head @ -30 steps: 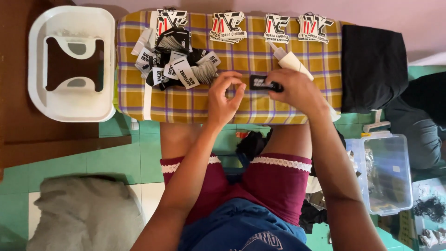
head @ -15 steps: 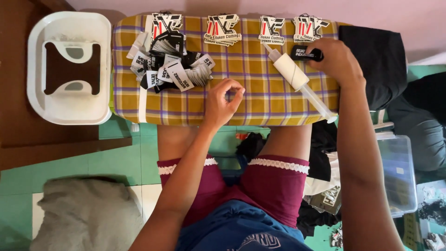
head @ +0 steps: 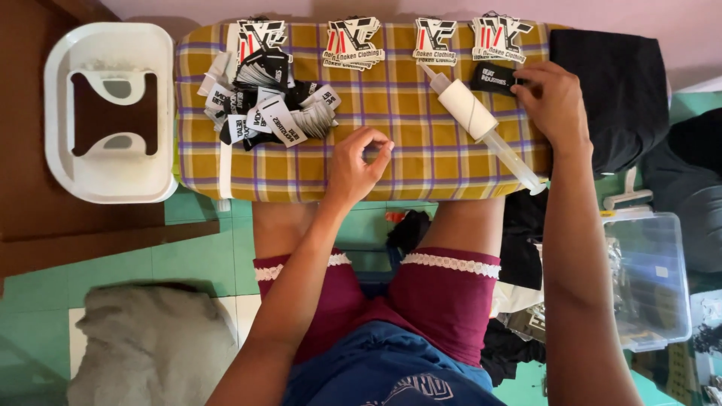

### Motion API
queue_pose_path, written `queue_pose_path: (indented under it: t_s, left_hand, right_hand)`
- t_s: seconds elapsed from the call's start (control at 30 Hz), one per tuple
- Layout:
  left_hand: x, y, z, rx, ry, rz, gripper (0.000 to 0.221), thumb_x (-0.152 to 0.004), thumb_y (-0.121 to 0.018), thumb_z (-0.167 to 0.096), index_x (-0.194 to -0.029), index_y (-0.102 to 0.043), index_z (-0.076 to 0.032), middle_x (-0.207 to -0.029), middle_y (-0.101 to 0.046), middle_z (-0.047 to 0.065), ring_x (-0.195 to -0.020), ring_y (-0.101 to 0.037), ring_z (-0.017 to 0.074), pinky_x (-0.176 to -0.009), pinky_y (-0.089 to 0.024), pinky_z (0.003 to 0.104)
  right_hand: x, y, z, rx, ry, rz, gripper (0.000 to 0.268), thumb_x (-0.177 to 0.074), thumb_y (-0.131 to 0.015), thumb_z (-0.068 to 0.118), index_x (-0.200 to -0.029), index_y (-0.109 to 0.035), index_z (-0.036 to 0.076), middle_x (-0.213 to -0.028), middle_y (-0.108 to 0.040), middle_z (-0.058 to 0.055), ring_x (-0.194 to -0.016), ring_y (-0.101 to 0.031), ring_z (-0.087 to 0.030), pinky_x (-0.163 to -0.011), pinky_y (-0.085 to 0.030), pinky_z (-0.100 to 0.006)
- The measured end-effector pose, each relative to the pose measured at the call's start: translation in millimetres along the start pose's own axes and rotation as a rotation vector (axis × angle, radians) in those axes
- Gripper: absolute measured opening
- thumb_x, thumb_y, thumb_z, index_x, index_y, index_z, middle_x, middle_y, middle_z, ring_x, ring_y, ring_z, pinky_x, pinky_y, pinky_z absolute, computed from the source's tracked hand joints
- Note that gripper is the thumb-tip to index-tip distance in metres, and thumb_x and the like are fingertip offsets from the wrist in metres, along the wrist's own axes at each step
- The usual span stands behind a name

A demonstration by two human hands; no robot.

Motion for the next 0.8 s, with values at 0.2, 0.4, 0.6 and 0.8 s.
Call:
queue_pose_path:
  t_s: [0.2,0.4,0.6,0.8]
  left_hand:
    - [-1.2,2.0,-3.8,-0.007,-0.01,-0.02,0.019,-0.1,-0.061,-0.019,-0.086,-0.066,-0.006,-0.081,-0.068,0.006,-0.073,-0.064,0.0179,-0.067,-0.051,0.03]
    - [13.2,-7.3,9.3,-0.063,-0.25,-0.208,0.007,-0.095,-0.067,-0.002,-0.088,-0.065,-0.004,-0.079,-0.067,0.009,-0.071,-0.064,0.0191,-0.069,-0.057,0.03]
    - [13.7,17.7,-8.4,-0.262,-0.517,-0.576,0.025,-0.091,-0.055,-0.008,-0.067,-0.06,-0.012,-0.054,-0.058,-0.002,-0.052,-0.058,0.0093,-0.054,-0.044,0.023]
    - [23.0,71.1,58.6,-0.998,0.174,-0.643,0.048,-0.097,-0.066,-0.054,-0.139,-0.059,-0.031,-0.155,-0.049,-0.002,-0.15,-0.034,0.0267,-0.12,-0.02,0.056]
  right_hand:
    - [14.3,16.8,29.6,0.074,0.027,-0.121,0.028,-0.098,-0.08,-0.004,-0.126,-0.076,-0.008,-0.122,-0.071,-0.024,-0.111,-0.067,-0.04,-0.096,-0.052,-0.048]
    - [77.7,2.9,72.7,-0.008,-0.196,-0.249,0.02,-0.104,-0.079,0.005,-0.121,-0.076,-0.006,-0.109,-0.074,-0.02,-0.093,-0.07,-0.033,-0.083,-0.053,-0.044]
    - [103.2,-22.1,91.5,0.126,-0.227,-0.206,0.035,-0.103,-0.08,0.032,-0.121,-0.074,0.002,-0.112,-0.071,-0.016,-0.095,-0.061,-0.037,-0.085,-0.047,-0.048]
    - [109.8,-38.4,82.0,0.31,-0.244,-0.224,0.035,-0.101,-0.08,0.032,-0.125,-0.078,0.006,-0.121,-0.071,-0.015,-0.099,-0.062,-0.037,-0.081,-0.05,-0.049]
Point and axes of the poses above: each hand's wrist, its own x-axis away from the middle knuckle, its own y-axis out of the back of the hand, z = x × y, the point moved 1 cm from there along -x, towards the middle knuckle
